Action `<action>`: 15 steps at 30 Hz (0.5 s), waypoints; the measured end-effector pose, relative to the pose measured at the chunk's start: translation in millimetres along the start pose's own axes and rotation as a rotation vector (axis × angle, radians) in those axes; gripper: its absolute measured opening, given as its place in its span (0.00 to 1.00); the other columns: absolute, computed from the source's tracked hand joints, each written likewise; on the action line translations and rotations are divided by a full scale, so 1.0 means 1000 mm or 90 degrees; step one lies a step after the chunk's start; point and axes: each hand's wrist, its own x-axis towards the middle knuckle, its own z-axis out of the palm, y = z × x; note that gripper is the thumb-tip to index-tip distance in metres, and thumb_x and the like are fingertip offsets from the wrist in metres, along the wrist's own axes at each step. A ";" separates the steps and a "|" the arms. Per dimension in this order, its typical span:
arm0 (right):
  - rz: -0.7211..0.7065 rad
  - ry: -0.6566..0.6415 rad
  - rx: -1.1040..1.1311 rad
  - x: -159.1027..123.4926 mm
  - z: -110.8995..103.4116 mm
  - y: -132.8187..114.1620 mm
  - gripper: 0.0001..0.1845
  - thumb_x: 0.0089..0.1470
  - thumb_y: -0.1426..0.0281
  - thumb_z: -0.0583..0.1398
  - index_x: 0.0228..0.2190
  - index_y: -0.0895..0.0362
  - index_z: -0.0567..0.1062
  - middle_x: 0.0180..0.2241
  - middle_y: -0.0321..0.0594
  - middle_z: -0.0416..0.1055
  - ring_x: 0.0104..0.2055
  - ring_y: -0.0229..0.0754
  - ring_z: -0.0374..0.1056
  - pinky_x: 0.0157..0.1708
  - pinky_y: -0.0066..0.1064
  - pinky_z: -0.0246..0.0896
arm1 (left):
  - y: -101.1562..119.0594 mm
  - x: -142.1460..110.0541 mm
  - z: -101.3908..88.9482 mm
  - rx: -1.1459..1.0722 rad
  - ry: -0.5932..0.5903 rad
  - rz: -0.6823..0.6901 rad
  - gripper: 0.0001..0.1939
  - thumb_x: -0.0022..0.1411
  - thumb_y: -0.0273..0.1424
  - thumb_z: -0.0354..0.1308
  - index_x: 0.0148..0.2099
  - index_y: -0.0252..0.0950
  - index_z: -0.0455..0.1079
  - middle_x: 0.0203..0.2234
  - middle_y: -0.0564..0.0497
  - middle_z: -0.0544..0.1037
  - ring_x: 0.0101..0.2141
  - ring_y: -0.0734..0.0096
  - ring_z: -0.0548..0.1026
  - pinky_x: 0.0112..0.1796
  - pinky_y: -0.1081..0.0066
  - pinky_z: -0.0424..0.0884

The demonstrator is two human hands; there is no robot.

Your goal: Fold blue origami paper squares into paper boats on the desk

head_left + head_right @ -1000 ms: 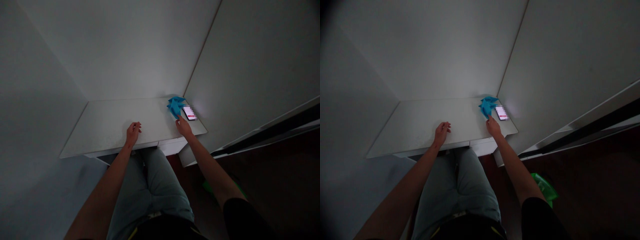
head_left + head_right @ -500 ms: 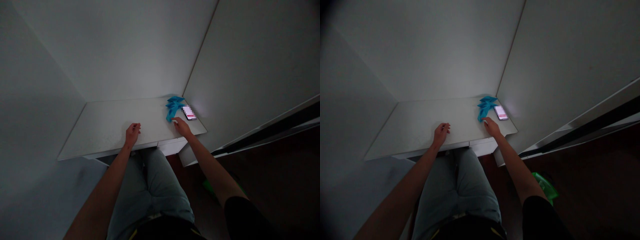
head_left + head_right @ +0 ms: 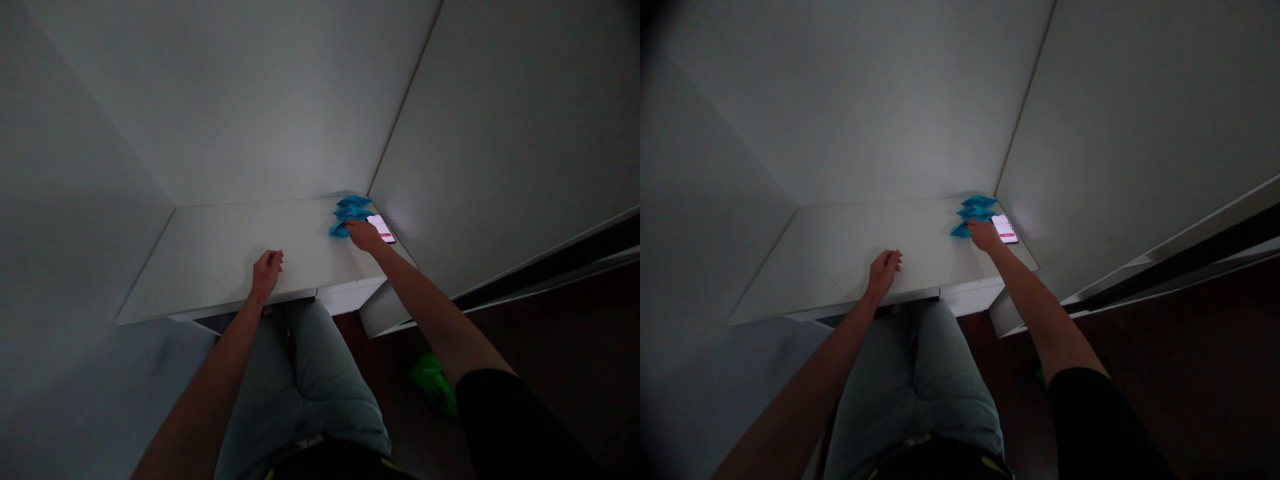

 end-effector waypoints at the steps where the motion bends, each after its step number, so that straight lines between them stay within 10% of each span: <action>1: 0.006 0.003 -0.003 -0.001 -0.002 0.002 0.26 0.69 0.77 0.49 0.60 0.56 0.78 0.68 0.49 0.69 0.57 0.54 0.74 0.53 0.44 0.69 | 0.001 0.000 0.000 -0.001 0.000 0.000 0.23 0.65 0.55 0.57 0.38 0.39 0.74 0.29 0.50 0.79 0.26 0.68 0.75 0.32 0.67 0.72; 9: 0.109 0.044 0.013 -0.034 0.010 -0.009 0.22 0.68 0.73 0.53 0.58 0.55 0.79 0.76 0.47 0.55 0.55 0.54 0.75 0.50 0.43 0.72 | 0.006 -0.002 0.001 -0.003 0.006 -0.001 0.22 0.64 0.54 0.57 0.37 0.39 0.74 0.27 0.51 0.78 0.26 0.68 0.74 0.31 0.67 0.72; 15: 0.125 0.113 0.183 -0.071 0.050 -0.032 0.18 0.69 0.67 0.58 0.57 0.53 0.79 0.63 0.48 0.68 0.47 0.45 0.76 0.50 0.36 0.71 | 0.005 -0.002 0.000 0.002 -0.005 0.004 0.21 0.64 0.52 0.58 0.37 0.39 0.74 0.28 0.51 0.78 0.27 0.68 0.75 0.32 0.68 0.73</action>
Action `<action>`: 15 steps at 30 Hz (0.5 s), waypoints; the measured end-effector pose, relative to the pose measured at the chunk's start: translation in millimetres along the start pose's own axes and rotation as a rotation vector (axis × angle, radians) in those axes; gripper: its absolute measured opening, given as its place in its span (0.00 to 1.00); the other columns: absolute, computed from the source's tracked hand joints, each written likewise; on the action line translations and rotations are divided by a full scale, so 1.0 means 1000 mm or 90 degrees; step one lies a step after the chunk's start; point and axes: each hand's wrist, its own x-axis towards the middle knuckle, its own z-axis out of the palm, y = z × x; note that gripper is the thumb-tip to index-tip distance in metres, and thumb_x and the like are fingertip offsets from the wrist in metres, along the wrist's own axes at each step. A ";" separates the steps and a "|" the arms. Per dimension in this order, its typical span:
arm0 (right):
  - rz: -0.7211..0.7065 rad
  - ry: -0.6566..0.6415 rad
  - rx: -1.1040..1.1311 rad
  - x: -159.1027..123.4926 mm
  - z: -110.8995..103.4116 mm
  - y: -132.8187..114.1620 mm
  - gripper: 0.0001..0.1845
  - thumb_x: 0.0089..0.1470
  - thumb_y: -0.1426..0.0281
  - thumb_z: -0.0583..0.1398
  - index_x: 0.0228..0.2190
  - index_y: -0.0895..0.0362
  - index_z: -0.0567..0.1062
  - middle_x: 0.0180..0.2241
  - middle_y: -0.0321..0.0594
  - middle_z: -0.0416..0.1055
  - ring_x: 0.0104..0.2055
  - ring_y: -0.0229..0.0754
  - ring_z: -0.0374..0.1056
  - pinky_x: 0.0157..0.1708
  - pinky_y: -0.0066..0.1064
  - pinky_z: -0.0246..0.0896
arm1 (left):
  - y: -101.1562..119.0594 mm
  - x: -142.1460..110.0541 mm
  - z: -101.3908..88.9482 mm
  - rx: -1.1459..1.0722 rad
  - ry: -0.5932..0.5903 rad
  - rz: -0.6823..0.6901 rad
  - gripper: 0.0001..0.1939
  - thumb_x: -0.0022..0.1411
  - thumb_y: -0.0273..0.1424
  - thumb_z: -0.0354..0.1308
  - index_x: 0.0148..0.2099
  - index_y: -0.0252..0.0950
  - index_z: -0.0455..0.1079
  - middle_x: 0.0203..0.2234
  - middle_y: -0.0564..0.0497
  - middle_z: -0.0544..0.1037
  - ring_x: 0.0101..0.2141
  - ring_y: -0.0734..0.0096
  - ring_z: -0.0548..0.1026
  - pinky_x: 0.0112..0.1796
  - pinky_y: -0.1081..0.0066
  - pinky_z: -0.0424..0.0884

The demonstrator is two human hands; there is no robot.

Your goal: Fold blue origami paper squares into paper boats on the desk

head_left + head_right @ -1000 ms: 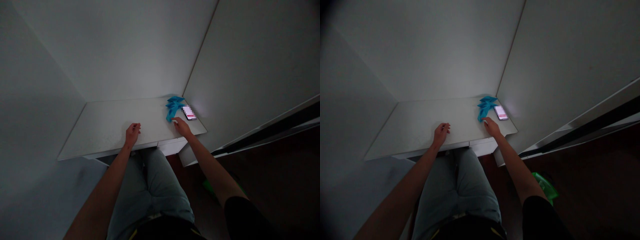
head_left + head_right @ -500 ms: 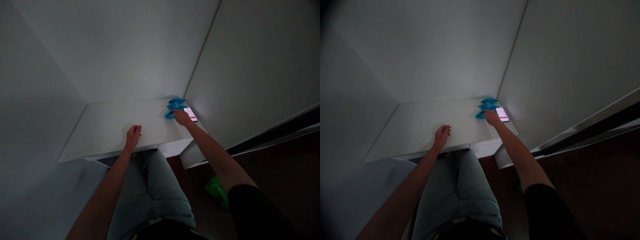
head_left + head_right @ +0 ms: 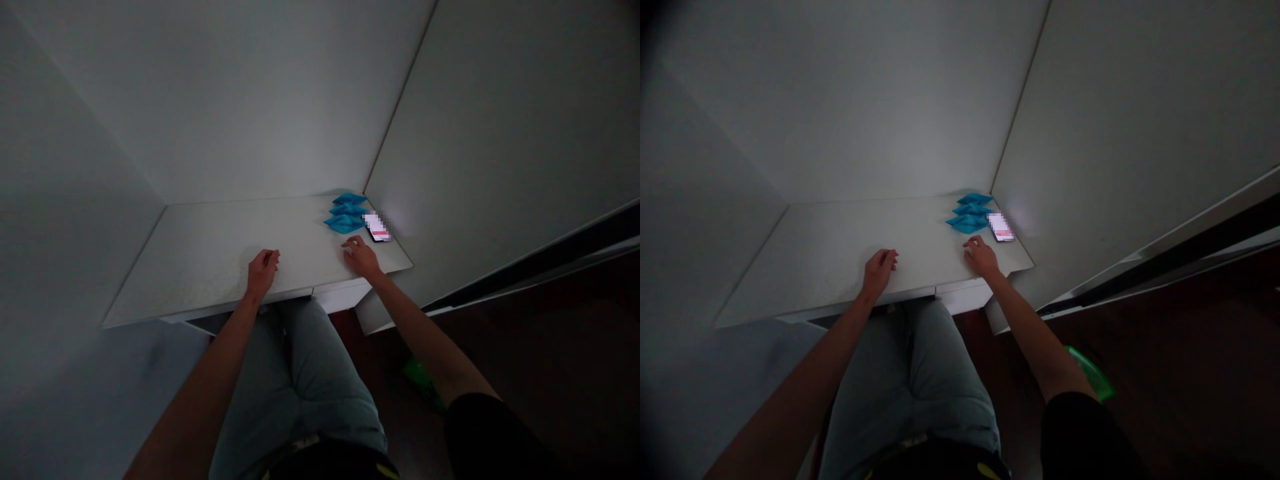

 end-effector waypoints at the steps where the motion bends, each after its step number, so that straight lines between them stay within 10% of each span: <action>1: 0.009 0.004 0.034 -0.004 0.005 0.001 0.18 0.69 0.67 0.59 0.56 0.54 0.79 0.61 0.48 0.69 0.45 0.44 0.76 0.49 0.35 0.71 | 0.000 0.000 0.000 0.000 0.002 -0.003 0.20 0.64 0.52 0.58 0.38 0.39 0.74 0.28 0.51 0.79 0.27 0.68 0.75 0.31 0.68 0.73; 15: 0.098 -0.052 0.005 0.013 0.003 -0.008 0.25 0.70 0.58 0.57 0.63 0.53 0.71 0.75 0.53 0.50 0.53 0.52 0.76 0.43 0.38 0.75 | -0.002 0.000 0.000 0.016 0.003 -0.010 0.18 0.60 0.50 0.60 0.37 0.40 0.75 0.27 0.50 0.78 0.28 0.65 0.76 0.31 0.67 0.74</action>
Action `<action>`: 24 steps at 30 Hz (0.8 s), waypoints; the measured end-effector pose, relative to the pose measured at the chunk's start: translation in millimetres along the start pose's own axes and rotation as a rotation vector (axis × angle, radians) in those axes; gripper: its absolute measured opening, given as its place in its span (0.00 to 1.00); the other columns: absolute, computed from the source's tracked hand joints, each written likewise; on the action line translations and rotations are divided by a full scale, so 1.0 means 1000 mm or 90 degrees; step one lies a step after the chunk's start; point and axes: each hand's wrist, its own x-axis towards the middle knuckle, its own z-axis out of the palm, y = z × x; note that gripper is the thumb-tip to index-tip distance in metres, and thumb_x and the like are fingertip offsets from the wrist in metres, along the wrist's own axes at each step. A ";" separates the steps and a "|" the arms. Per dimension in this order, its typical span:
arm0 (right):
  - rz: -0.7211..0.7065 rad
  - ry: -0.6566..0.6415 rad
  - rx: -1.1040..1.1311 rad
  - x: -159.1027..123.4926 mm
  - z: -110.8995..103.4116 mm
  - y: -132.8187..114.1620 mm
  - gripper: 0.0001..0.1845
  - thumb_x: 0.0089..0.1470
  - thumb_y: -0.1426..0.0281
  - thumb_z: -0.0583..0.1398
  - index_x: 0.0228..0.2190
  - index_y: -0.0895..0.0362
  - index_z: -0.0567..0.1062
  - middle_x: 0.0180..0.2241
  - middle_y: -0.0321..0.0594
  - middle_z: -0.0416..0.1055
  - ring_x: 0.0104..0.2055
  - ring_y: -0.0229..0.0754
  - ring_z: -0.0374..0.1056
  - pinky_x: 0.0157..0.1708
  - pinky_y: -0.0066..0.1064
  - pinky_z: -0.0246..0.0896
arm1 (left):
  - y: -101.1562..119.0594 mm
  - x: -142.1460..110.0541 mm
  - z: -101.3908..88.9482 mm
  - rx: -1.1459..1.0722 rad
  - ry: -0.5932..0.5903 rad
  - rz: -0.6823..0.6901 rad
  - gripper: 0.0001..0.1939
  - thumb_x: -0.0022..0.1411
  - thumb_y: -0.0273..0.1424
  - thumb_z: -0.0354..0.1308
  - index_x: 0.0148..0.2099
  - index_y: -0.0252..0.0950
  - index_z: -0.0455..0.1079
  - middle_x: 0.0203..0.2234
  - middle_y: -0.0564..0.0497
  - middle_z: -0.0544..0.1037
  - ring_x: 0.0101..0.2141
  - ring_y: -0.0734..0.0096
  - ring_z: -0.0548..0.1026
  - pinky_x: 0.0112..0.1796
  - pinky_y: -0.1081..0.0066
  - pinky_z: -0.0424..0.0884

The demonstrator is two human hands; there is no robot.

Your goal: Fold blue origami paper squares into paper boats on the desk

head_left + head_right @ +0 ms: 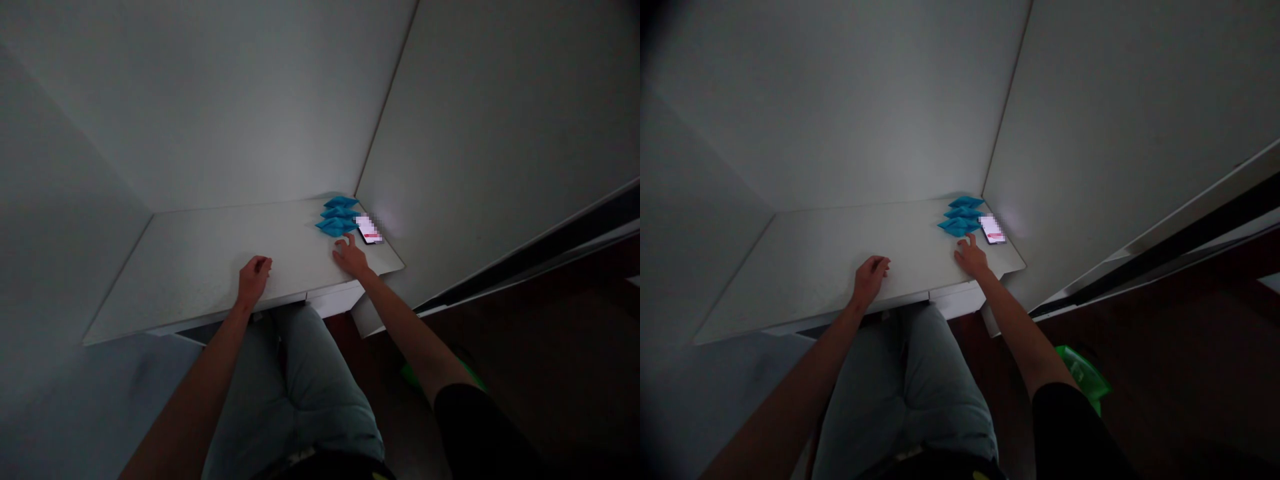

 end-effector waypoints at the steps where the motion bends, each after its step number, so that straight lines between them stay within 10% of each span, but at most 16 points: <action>1: -0.007 0.000 -0.004 0.003 -0.002 0.000 0.25 0.70 0.58 0.57 0.63 0.53 0.70 0.75 0.53 0.49 0.54 0.52 0.76 0.43 0.38 0.75 | 0.000 0.000 0.000 0.000 0.000 0.001 0.18 0.60 0.50 0.60 0.36 0.40 0.74 0.27 0.50 0.78 0.28 0.65 0.75 0.31 0.67 0.73; 8: -0.048 0.023 0.006 0.046 -0.011 -0.001 0.24 0.72 0.60 0.55 0.64 0.52 0.71 0.78 0.51 0.44 0.57 0.52 0.75 0.45 0.40 0.77 | 0.001 0.000 0.000 -0.001 -0.002 0.003 0.18 0.59 0.50 0.60 0.36 0.39 0.74 0.26 0.51 0.78 0.27 0.66 0.74 0.30 0.67 0.72; 14: -0.027 -0.016 0.036 0.074 -0.013 -0.008 0.22 0.73 0.65 0.53 0.62 0.57 0.73 0.72 0.53 0.61 0.65 0.51 0.69 0.56 0.41 0.73 | 0.000 -0.001 0.001 -0.005 -0.005 0.004 0.19 0.60 0.51 0.60 0.36 0.40 0.73 0.26 0.51 0.77 0.26 0.66 0.74 0.29 0.67 0.72; 24: -0.241 -0.005 0.098 0.013 -0.005 -0.104 0.20 0.72 0.58 0.57 0.57 0.52 0.81 0.59 0.46 0.78 0.60 0.51 0.74 0.62 0.42 0.66 | -0.007 0.001 0.007 -0.028 0.017 0.018 0.28 0.62 0.50 0.64 0.57 0.39 0.71 0.39 0.51 0.78 0.25 0.75 0.70 0.28 0.71 0.69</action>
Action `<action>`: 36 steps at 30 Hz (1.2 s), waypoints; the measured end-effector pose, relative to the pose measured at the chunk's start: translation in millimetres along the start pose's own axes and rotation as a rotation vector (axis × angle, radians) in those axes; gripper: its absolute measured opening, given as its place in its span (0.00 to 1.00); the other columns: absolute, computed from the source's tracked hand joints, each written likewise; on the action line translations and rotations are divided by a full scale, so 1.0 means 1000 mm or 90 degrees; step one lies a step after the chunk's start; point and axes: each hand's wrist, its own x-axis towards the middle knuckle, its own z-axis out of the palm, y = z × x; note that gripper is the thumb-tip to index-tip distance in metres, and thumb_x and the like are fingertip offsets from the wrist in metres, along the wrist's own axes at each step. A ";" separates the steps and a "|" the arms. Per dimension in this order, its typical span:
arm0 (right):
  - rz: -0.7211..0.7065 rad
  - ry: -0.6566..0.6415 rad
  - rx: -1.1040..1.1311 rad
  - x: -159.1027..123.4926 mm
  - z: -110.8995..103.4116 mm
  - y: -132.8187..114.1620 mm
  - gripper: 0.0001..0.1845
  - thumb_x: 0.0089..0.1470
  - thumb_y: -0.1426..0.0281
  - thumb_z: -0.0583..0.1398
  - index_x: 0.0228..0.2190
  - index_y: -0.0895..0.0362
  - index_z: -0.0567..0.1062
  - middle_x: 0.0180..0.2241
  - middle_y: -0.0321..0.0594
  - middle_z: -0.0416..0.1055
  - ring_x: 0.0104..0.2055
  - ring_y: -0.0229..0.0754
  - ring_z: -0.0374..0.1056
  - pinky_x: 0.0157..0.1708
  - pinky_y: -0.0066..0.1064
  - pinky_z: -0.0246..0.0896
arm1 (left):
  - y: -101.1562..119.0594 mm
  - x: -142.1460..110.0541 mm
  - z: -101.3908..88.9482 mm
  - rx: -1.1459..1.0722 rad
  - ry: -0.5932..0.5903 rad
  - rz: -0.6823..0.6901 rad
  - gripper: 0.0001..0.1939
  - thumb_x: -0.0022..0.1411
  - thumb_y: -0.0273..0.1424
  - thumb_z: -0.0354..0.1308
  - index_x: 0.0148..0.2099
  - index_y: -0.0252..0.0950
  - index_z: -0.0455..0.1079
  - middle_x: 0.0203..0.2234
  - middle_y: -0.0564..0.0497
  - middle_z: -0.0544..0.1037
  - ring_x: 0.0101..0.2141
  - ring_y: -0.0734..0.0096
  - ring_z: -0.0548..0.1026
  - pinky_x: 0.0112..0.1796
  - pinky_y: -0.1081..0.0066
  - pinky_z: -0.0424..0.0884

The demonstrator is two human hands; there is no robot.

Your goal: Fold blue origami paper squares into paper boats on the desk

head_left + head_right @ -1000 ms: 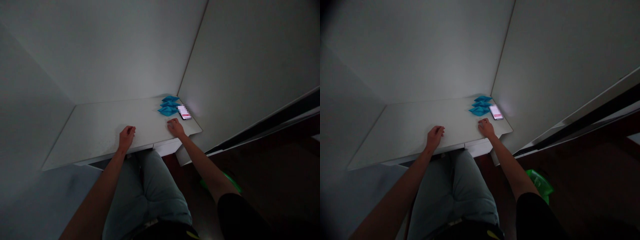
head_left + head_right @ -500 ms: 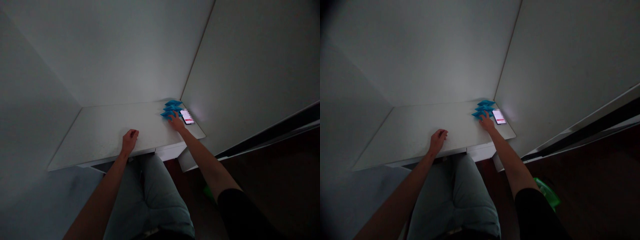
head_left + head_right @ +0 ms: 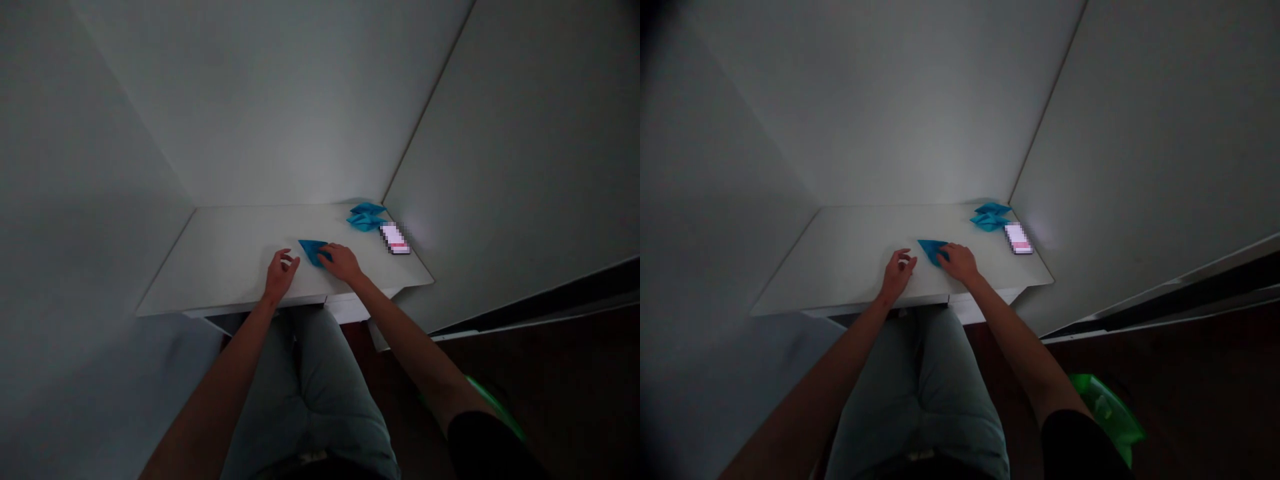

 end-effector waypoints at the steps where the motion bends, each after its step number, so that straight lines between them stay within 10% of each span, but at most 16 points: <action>1: -0.020 -0.003 0.024 -0.003 0.002 -0.012 0.20 0.73 0.57 0.57 0.56 0.52 0.81 0.58 0.46 0.79 0.59 0.51 0.74 0.61 0.41 0.66 | 0.000 0.000 0.001 0.003 0.002 0.005 0.29 0.62 0.49 0.65 0.59 0.38 0.70 0.41 0.50 0.78 0.25 0.76 0.69 0.29 0.71 0.69; 10: -0.098 -0.046 0.299 -0.011 0.009 -0.025 0.18 0.71 0.59 0.58 0.55 0.48 0.82 0.51 0.38 0.83 0.49 0.45 0.78 0.53 0.37 0.69 | -0.002 0.004 0.003 0.075 -0.008 0.022 0.11 0.69 0.31 0.56 0.50 0.37 0.77 0.38 0.48 0.82 0.35 0.65 0.77 0.43 0.64 0.74; 22: 0.042 0.055 0.664 -0.022 0.033 0.022 0.24 0.60 0.49 0.61 0.47 0.53 0.81 0.40 0.41 0.81 0.35 0.42 0.70 0.38 0.34 0.68 | -0.003 0.005 0.002 0.119 0.023 0.069 0.20 0.75 0.42 0.52 0.31 0.40 0.68 0.30 0.50 0.74 0.34 0.65 0.72 0.41 0.65 0.70; 36: 0.019 0.025 0.549 -0.021 0.055 0.004 0.23 0.55 0.51 0.67 0.46 0.53 0.79 0.35 0.37 0.77 0.32 0.40 0.68 0.35 0.32 0.66 | -0.004 0.004 0.003 0.023 -0.019 0.009 0.11 0.65 0.40 0.67 0.40 0.37 0.80 0.34 0.48 0.84 0.35 0.65 0.81 0.42 0.65 0.77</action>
